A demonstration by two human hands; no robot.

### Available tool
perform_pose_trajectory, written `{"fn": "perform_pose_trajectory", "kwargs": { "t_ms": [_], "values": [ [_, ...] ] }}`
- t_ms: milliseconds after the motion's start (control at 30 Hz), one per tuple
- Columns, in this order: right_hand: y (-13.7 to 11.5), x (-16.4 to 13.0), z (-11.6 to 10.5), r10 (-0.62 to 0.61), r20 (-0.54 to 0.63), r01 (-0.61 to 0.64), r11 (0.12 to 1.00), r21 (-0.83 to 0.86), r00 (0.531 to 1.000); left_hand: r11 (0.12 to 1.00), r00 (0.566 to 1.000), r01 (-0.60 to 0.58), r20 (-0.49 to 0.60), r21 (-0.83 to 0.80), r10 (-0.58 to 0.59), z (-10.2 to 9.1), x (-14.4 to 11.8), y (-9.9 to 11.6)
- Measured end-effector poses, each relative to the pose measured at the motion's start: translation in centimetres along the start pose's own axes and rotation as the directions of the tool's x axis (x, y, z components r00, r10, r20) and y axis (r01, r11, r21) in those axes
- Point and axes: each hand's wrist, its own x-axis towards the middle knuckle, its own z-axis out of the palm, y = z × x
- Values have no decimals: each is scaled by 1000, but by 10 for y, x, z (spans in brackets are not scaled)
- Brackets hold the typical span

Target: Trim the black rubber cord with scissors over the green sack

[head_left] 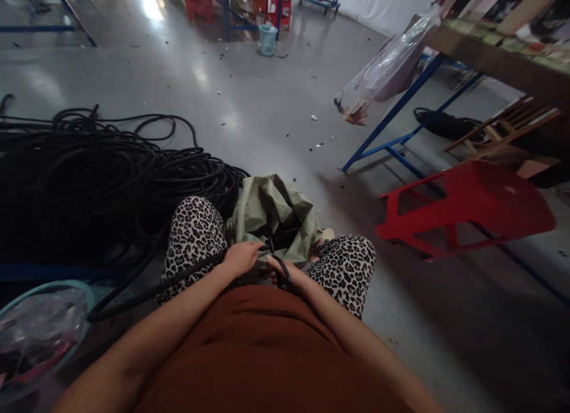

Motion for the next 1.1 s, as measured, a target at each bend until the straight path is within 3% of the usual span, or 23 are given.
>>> {"fn": "perform_pose_trajectory", "kwargs": {
  "t_ms": [267,467,800,1100],
  "values": [
    [-19,-20,10,67,-42,-65,997,32,997,1000,1000,0,-19,16,0,-1,0,-1],
    [-22,-26,11,5,-76,-8,999,-42,997,1000,1000,22,-18,-6,-22,-2,0,1],
    [-20,-26,10,-59,-26,54,987,-150,998,1000,1000,17,-20,-15,-17,-1,0,0],
    [-23,-30,12,-43,-87,25,980,-198,995,999,999,31,-13,-8,-31,0,1,3]
  ]
}}
